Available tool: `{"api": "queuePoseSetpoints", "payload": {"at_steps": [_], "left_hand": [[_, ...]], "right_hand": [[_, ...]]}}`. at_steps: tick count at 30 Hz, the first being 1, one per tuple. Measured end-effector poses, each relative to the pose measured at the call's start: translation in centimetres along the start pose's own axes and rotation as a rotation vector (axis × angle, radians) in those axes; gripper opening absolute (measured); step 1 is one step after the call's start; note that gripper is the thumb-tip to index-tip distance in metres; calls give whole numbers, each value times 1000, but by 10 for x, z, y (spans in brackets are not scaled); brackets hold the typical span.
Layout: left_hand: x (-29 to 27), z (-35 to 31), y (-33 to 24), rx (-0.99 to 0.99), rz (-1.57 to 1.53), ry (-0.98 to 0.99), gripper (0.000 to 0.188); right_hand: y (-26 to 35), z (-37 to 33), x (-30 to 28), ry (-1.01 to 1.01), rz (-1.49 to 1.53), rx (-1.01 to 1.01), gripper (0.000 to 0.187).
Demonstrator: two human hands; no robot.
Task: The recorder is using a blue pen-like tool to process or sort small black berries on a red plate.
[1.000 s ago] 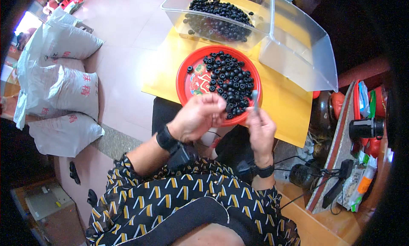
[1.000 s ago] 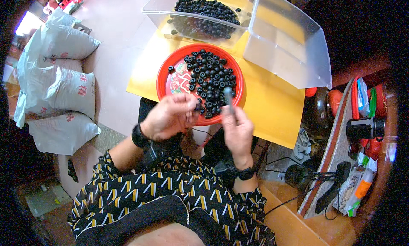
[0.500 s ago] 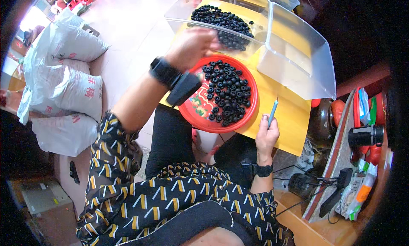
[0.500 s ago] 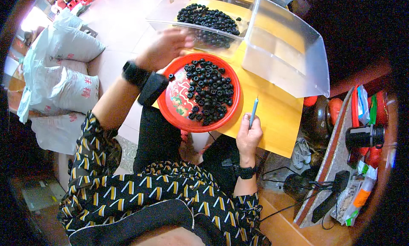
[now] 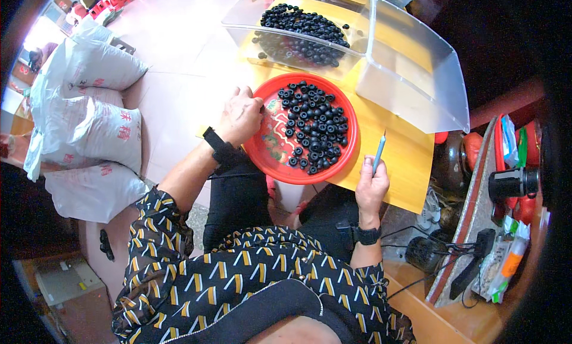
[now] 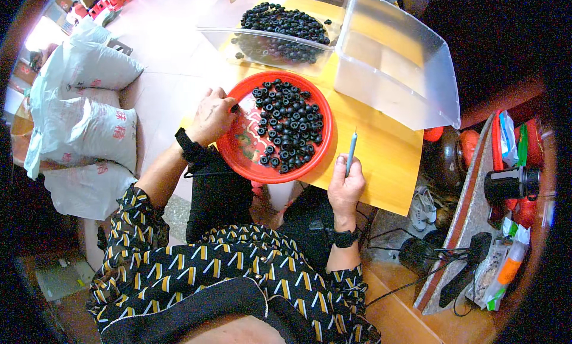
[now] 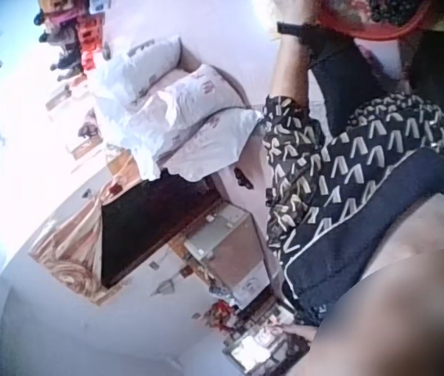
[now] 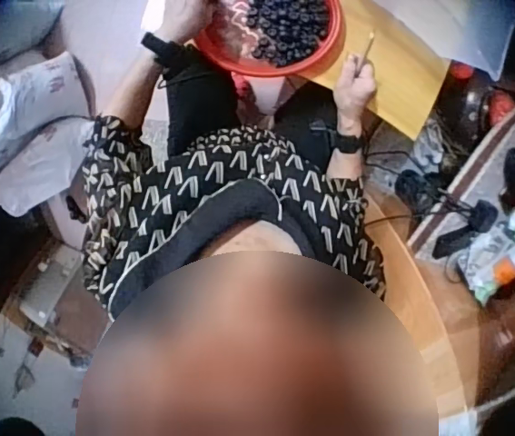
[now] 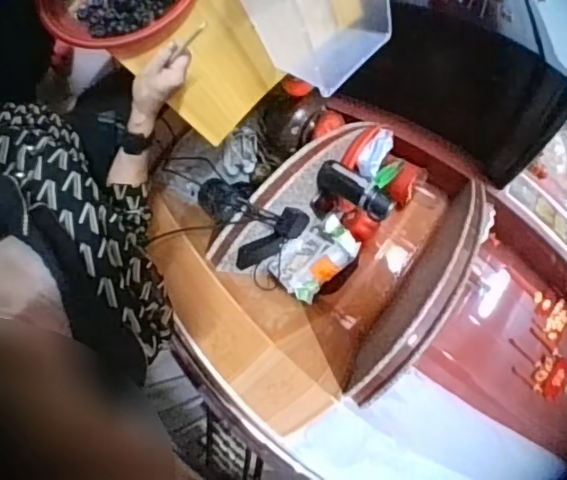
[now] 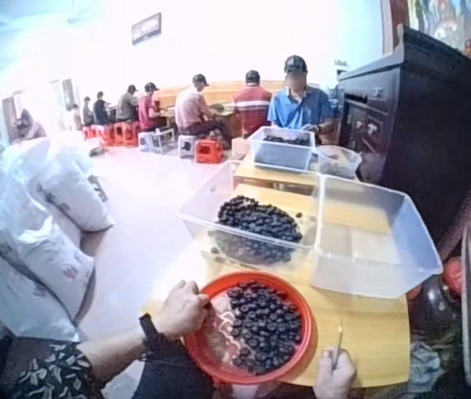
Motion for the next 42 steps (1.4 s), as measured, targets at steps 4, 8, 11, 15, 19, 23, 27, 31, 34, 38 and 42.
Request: {"api": "queuePoseSetpoints", "payload": {"at_steps": [4, 8, 11, 15, 19, 23, 27, 31, 34, 38, 42], "left_hand": [[6, -6, -2, 87, 5, -38, 12], [11, -15, -12, 177, 66, 11, 21], [1, -18, -22, 160, 40, 39, 31], [-7, -25, -26, -232, -620, 62, 21], [-13, -45, -44, -832, -1896, 247, 23], [-8, -67, -67, -964, -2320, 354, 22], [6, -88, -77, -1018, -2425, 381, 23], [12, -90, -81, -1028, -2386, 315, 25], [11, -86, -81, -1077, -2355, 386, 26], [5, -84, -82, -1037, -2299, 467, 40], [-3, -85, -87, -1186, -2316, 431, 52]], "right_hand": [[-2, 0, 1, -8, -24, -18, 14], [-1, -1, 1, -12, -23, 0, 14], [0, -1, 1, -7, -9, 1, 13], [-1, 0, 2, -5, -42, -34, 13], [1, 0, 1, -11, -84, -83, 14], [-1, 0, 0, -7, -87, -61, 15], [3, 0, 3, -2, -82, -27, 16], [9, 0, 4, -1, -69, -37, 15], [9, -2, 3, 30, -57, -9, 14], [8, 0, 0, 10, -74, 15, 14], [61, -26, 9, 183, 8, 124, 15]]}}
Point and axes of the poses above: each hand's wrist, its own z-axis towards the middle knuckle, its own x-axis out of the palm, y = z × x, the point moved 3 cm from there along z, towards the middle knuckle, and after that the axes turned 14 degrees about -y, right-handed, at the moved point
